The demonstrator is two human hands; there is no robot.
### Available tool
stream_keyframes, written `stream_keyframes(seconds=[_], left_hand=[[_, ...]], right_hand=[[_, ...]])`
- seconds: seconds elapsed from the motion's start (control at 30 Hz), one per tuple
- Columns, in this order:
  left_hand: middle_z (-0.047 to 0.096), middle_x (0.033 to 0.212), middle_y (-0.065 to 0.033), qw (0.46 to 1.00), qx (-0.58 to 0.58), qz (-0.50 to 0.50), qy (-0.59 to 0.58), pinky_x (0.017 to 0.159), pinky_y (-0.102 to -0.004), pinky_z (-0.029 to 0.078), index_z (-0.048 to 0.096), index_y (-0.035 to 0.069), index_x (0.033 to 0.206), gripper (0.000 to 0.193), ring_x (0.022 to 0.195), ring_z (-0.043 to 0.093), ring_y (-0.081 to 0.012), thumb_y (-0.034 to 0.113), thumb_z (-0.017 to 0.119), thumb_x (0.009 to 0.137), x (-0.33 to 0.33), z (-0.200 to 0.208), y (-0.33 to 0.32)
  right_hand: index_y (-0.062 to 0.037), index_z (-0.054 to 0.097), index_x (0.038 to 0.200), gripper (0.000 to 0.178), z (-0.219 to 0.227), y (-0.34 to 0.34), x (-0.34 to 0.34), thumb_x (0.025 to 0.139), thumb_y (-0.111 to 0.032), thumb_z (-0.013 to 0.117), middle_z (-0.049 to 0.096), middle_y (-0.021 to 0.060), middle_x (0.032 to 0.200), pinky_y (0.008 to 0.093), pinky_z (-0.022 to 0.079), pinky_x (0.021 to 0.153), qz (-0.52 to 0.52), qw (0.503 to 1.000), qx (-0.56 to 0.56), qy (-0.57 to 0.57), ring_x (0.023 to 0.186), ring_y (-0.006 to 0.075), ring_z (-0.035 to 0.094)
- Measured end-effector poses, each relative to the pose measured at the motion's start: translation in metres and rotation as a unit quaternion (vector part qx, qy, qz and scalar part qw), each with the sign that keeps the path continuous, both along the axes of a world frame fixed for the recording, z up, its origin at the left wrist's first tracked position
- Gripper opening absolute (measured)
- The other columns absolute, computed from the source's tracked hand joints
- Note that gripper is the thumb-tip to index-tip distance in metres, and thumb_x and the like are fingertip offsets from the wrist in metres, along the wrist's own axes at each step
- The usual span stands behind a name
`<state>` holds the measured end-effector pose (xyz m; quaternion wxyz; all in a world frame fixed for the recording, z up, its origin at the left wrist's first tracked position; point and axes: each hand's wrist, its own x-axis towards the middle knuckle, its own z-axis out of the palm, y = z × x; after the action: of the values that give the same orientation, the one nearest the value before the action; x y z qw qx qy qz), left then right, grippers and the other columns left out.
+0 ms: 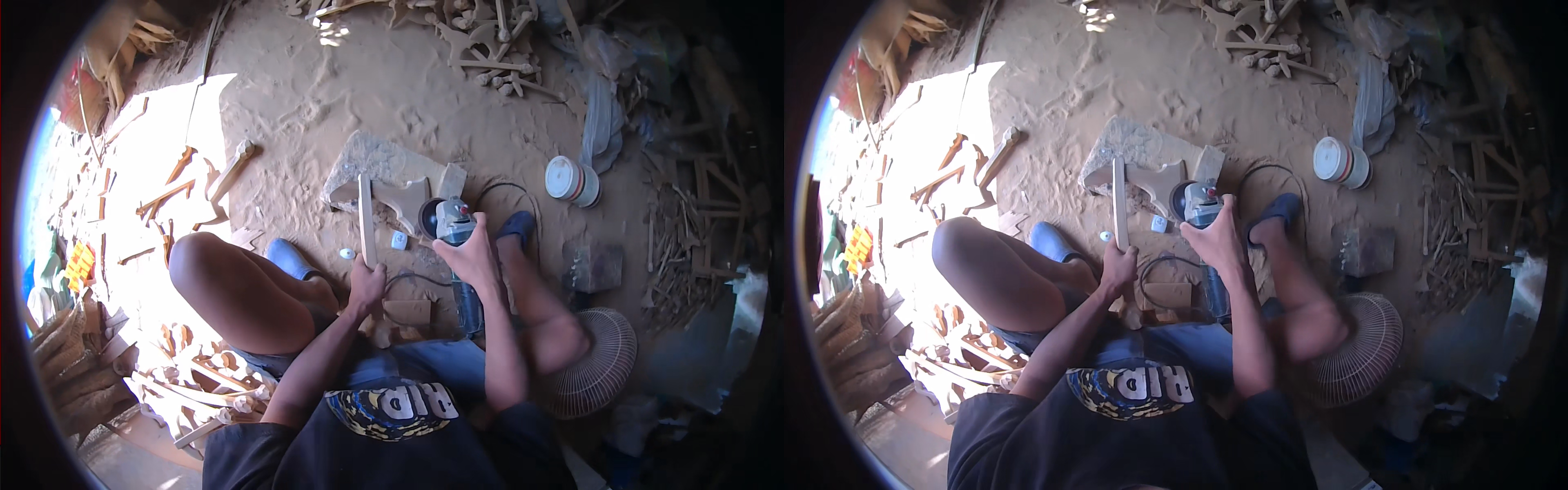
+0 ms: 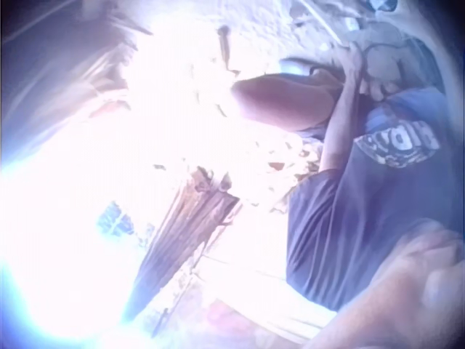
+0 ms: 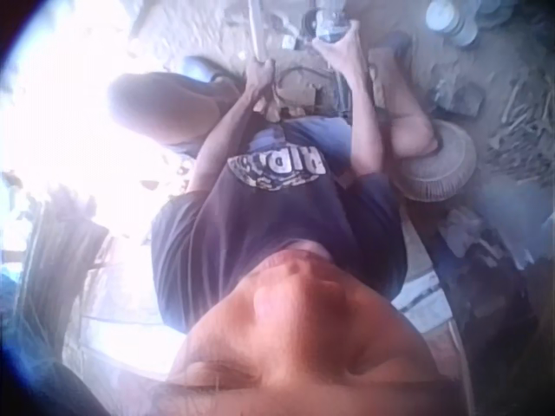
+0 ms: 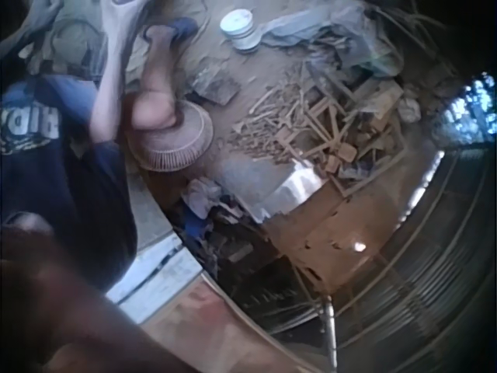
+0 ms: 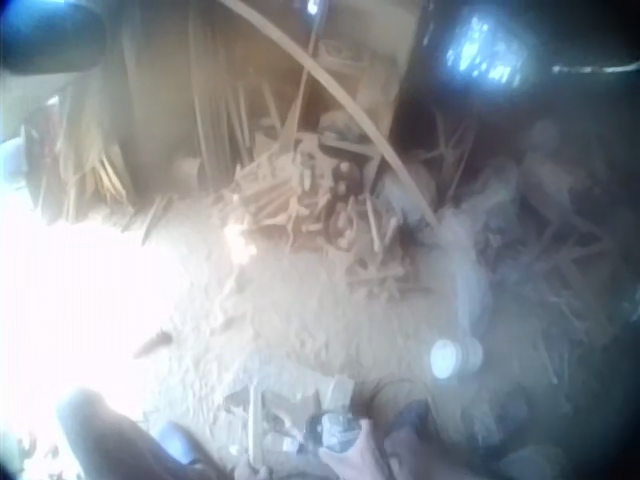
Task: The person uses a power sander to smooth the surface of a carved wooden piece. They hold the wooden piece by hand and move the rotating sanding disc along the edges and flat surfaces.
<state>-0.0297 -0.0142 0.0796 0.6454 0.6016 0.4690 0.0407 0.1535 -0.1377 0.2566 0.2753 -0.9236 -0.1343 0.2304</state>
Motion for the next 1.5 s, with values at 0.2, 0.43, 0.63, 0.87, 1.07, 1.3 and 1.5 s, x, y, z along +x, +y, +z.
stream_keyframes(seconds=[0.2,0.43,0.63,0.87,1.07,1.3,1.5], left_hand=[[0.070,0.087,-0.0246,0.990,0.069,-0.024,0.118,0.076,-0.0498,0.058,0.052,-0.002,0.126,0.037,0.081,0.074,-0.0374,0.017,0.067,0.098,-0.004,-0.004,-0.001],[0.060,0.079,-0.0145,0.993,0.117,-0.033,-0.002,0.067,-0.0458,0.054,0.050,0.001,0.128,0.038,0.067,0.061,-0.0272,0.022,0.069,0.102,0.001,-0.001,0.010],[0.054,0.075,0.0007,0.993,0.001,-0.104,-0.060,0.049,-0.0318,0.046,0.060,0.006,0.118,0.031,0.056,0.052,-0.0113,0.034,0.068,0.108,0.039,0.045,0.036],[0.055,0.076,0.0019,0.984,0.044,-0.157,-0.071,0.050,-0.0299,0.045,0.061,0.006,0.110,0.033,0.058,0.052,-0.0087,0.038,0.068,0.109,0.059,0.056,0.044],[0.062,0.081,0.0004,0.970,0.121,-0.186,-0.101,0.062,-0.0282,0.047,0.062,0.001,0.114,0.031,0.073,0.058,-0.0085,0.029,0.072,0.109,0.074,0.052,0.063],[0.055,0.070,0.0001,0.908,0.230,-0.347,-0.047,0.049,-0.0321,0.043,0.066,0.002,0.111,0.048,0.056,0.054,-0.0102,0.049,0.070,0.106,0.100,0.066,0.077],[0.062,0.080,-0.0150,0.692,0.528,-0.473,-0.139,0.064,-0.0465,0.050,0.065,0.001,0.107,0.022,0.074,0.063,-0.0295,0.022,0.065,0.103,0.064,-0.022,0.149]], right_hand=[[0.0076,0.046,0.146,0.088,0.011,-0.065,0.039,0.080,-0.027,0.093,0.069,0.0167,0.119,0.0382,0.058,0.091,-0.123,0.967,0.219,-0.037,0.100,0.0255,0.071],[-0.0018,0.060,0.135,0.054,-0.027,-0.130,0.060,0.091,-0.017,0.084,0.070,0.0109,0.109,0.0410,0.062,0.074,-0.272,0.803,0.504,0.163,0.083,0.0238,0.071],[-0.0054,0.062,0.131,0.047,-0.003,-0.144,0.048,0.094,-0.025,0.083,0.071,0.0108,0.107,0.0403,0.062,0.073,-0.318,0.650,0.634,0.273,0.083,0.0239,0.071],[-0.0077,0.063,0.126,0.042,-0.006,-0.168,0.045,0.094,-0.028,0.083,0.071,0.0094,0.107,0.0402,0.061,0.078,-0.304,0.615,0.691,0.229,0.087,0.0232,0.071],[-0.0071,0.063,0.128,0.044,-0.007,-0.182,0.041,0.093,-0.025,0.083,0.071,0.0095,0.104,0.0402,0.061,0.078,-0.301,0.614,0.702,0.201,0.085,0.0234,0.071],[-0.0070,0.064,0.129,0.045,-0.005,-0.192,0.040,0.089,-0.017,0.084,0.072,0.0089,0.104,0.0395,0.061,0.075,-0.303,0.679,0.657,0.126,0.083,0.0221,0.072],[-0.0024,0.055,0.141,0.067,0.006,-0.155,0.035,0.086,-0.017,0.090,0.070,0.0102,0.116,0.0361,0.060,0.087,-0.250,0.800,0.541,-0.065,0.101,0.0199,0.072]])
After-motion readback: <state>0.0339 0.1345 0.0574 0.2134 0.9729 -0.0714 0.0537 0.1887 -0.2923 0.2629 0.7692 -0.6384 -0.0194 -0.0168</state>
